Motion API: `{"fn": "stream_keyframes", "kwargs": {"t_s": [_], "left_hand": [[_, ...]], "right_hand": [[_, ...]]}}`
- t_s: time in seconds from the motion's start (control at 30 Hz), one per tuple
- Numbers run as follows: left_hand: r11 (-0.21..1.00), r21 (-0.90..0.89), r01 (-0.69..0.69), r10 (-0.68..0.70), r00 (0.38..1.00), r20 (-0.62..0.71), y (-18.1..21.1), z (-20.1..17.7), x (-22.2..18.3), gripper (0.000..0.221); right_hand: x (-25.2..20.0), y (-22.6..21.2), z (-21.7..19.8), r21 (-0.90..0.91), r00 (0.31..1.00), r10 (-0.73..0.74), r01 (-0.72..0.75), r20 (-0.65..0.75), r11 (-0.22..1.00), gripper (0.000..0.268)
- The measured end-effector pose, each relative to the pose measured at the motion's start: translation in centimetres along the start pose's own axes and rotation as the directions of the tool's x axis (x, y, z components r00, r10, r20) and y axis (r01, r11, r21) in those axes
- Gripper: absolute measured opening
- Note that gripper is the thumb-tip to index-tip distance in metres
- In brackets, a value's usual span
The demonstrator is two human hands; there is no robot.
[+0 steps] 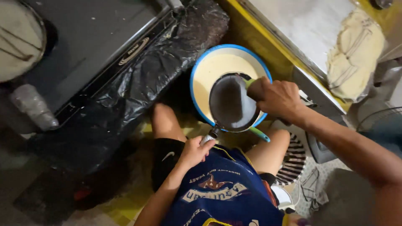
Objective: Preparing crepes by pouring batter into pans, spreading it, and flipping them on a stove
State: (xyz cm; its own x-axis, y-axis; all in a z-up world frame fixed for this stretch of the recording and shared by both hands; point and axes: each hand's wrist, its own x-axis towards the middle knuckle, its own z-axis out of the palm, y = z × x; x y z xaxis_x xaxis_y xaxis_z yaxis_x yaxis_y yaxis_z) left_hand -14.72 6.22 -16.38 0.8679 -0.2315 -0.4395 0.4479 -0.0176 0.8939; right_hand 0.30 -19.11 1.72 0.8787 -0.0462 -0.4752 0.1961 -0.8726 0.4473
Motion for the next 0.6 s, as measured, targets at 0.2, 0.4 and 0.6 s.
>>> {"fn": "stream_keyframes", "kwargs": {"t_s": [0.2, 0.4, 0.6], "left_hand": [[0.999, -0.030, 0.018, -0.016, 0.998, 0.056, 0.0, 1.8, 0.7, 0.033], [0.997, -0.071, -0.019, 0.020, 1.000, 0.010, 2.4, 0.7, 0.0, 0.033], [0.997, 0.038, 0.072, -0.070, 0.996, -0.062, 5.6, -3.4, -1.3, 0.032]], "right_hand": [[-5.3, 1.7, 2.6, 0.025, 0.941, -0.131, 0.130, 0.313, 0.991, 0.075], [-6.2, 2.5, -1.4, 0.030, 0.960, 0.063, -0.074, 0.273, 0.997, 0.070], [-2.1, 3.8, -3.6, 0.435, 0.989, 0.128, -0.147, 0.073, 0.888, 0.084]]}}
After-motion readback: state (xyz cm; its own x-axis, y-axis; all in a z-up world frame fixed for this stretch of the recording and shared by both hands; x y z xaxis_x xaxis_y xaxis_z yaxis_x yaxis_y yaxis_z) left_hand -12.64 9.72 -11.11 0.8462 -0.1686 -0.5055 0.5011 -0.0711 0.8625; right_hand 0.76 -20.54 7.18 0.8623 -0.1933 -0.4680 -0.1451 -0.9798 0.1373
